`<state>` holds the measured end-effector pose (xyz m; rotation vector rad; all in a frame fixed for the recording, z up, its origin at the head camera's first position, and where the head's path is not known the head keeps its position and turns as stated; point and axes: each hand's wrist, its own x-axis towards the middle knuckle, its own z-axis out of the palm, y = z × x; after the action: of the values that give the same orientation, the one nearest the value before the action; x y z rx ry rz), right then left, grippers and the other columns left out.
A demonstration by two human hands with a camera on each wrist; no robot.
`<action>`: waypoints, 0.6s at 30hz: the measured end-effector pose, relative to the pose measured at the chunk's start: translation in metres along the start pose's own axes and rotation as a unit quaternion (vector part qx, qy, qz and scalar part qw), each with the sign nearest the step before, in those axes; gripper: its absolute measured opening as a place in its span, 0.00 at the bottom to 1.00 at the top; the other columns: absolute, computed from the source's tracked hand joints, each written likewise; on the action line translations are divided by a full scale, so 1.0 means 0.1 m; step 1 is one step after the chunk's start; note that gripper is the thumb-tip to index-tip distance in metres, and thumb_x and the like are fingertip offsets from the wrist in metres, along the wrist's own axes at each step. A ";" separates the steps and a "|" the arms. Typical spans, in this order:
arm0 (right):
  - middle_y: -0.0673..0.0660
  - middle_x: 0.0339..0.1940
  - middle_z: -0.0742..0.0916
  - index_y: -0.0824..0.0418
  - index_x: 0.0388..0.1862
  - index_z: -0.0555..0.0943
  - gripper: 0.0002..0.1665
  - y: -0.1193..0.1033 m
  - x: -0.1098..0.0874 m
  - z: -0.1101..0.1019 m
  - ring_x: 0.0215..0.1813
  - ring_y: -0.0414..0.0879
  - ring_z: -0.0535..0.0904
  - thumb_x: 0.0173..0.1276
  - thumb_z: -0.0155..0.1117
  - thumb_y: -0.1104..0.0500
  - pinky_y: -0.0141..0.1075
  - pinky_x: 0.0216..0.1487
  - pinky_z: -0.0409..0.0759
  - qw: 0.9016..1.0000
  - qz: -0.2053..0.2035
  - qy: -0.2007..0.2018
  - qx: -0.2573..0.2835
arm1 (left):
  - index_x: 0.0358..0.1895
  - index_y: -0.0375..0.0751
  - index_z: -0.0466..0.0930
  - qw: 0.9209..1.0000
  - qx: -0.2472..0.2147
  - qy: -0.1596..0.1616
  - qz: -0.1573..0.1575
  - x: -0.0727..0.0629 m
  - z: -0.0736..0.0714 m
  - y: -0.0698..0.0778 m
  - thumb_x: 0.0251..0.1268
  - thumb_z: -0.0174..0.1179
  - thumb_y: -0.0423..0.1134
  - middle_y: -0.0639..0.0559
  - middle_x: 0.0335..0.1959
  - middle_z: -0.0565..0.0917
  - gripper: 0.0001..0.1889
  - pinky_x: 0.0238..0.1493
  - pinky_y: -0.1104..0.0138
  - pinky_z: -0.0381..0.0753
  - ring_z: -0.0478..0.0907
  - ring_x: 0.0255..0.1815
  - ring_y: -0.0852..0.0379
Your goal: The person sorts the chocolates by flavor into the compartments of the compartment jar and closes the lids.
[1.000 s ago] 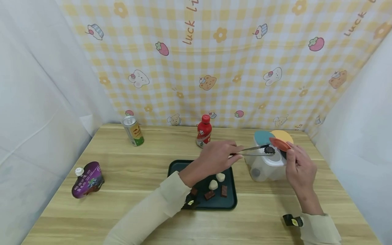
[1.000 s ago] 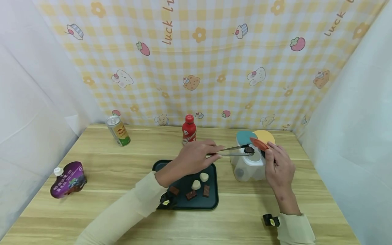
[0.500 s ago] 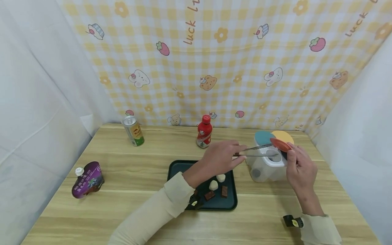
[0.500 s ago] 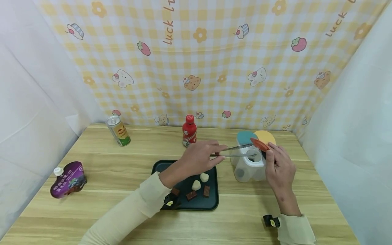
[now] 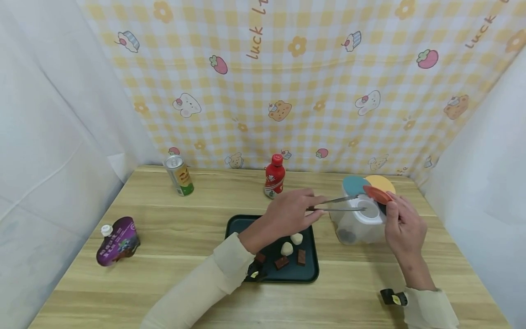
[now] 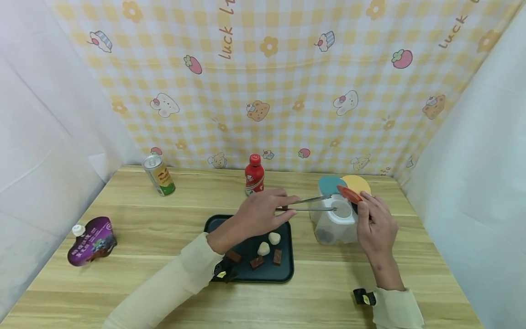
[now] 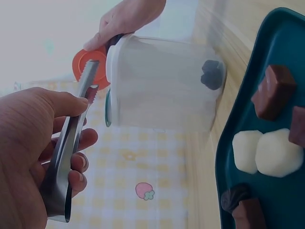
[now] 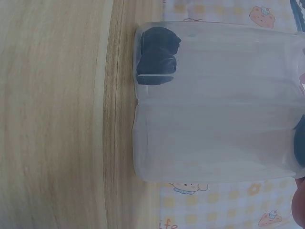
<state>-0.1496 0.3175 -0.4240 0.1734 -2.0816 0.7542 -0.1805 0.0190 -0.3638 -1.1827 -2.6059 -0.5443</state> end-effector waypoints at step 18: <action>0.69 0.47 0.88 0.74 0.42 0.88 0.24 0.01 0.00 0.02 0.49 0.64 0.84 0.81 0.56 0.54 0.18 0.57 0.66 1.000 -0.013 0.015 0.008 | 0.63 0.52 0.86 0.997 0.019 -0.050 -0.051 -0.61 -0.01 -0.45 0.74 0.64 0.50 0.53 0.44 0.84 0.19 0.23 0.71 0.70 0.74 0.29 0.61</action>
<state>-0.1513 0.3177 -0.4254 0.1969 -2.0418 0.7524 -0.1748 -0.0495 -0.3954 -1.0963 -2.7606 -0.4639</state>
